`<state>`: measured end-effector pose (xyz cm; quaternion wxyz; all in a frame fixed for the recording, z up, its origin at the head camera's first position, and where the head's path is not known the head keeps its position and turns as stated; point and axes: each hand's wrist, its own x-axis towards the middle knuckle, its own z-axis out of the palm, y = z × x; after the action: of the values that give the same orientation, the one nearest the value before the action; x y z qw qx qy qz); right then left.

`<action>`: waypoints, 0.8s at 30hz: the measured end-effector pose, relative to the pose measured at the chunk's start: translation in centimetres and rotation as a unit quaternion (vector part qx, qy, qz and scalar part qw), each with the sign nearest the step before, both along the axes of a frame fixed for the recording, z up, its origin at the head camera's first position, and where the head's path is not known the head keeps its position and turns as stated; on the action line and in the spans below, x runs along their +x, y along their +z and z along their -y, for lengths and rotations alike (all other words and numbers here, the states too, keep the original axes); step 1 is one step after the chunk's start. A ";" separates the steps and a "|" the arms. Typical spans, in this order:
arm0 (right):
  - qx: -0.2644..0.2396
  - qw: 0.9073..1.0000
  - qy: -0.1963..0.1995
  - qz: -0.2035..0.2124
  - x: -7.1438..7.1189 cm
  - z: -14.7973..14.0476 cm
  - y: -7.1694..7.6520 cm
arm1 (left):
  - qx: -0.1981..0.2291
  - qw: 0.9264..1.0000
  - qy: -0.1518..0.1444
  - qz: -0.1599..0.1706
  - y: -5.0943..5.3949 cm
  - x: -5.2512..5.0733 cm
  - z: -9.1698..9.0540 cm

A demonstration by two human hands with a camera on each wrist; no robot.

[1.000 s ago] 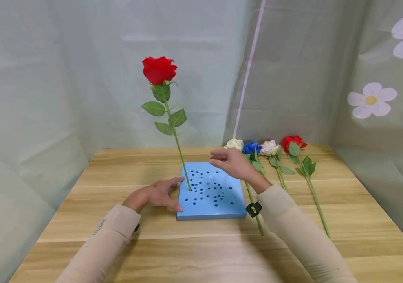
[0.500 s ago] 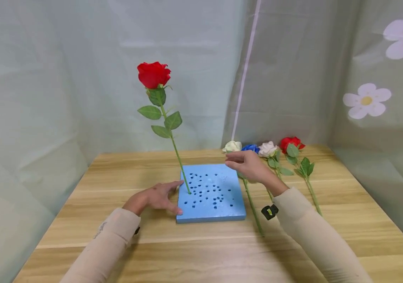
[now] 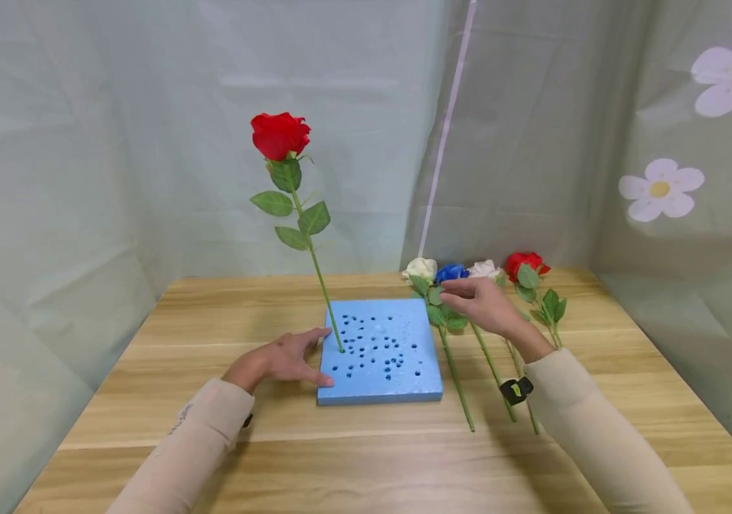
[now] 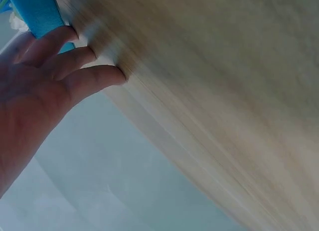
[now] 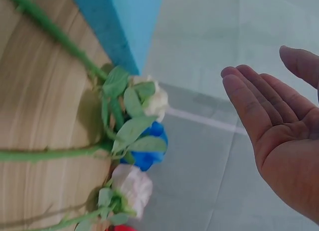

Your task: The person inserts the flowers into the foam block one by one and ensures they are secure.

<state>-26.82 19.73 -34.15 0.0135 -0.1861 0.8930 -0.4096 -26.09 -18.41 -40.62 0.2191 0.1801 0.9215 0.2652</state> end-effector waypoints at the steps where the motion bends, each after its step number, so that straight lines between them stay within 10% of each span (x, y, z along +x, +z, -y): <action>1: 0.003 1.000 0.000 0.003 0.0 -0.3 0.0 | -0.001 1.000 0.001 0.002 0.0 -0.1 0.0; 24: -0.011 0.993 -0.041 0.107 -0.3 -6.1 -1.0 | -0.001 1.000 0.011 0.025 0.0 -0.2 0.0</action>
<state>-27.14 25.88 -35.19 0.0900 -0.1040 0.8887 -0.4375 -26.29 -18.42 -40.57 0.2395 0.1633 0.9180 0.2707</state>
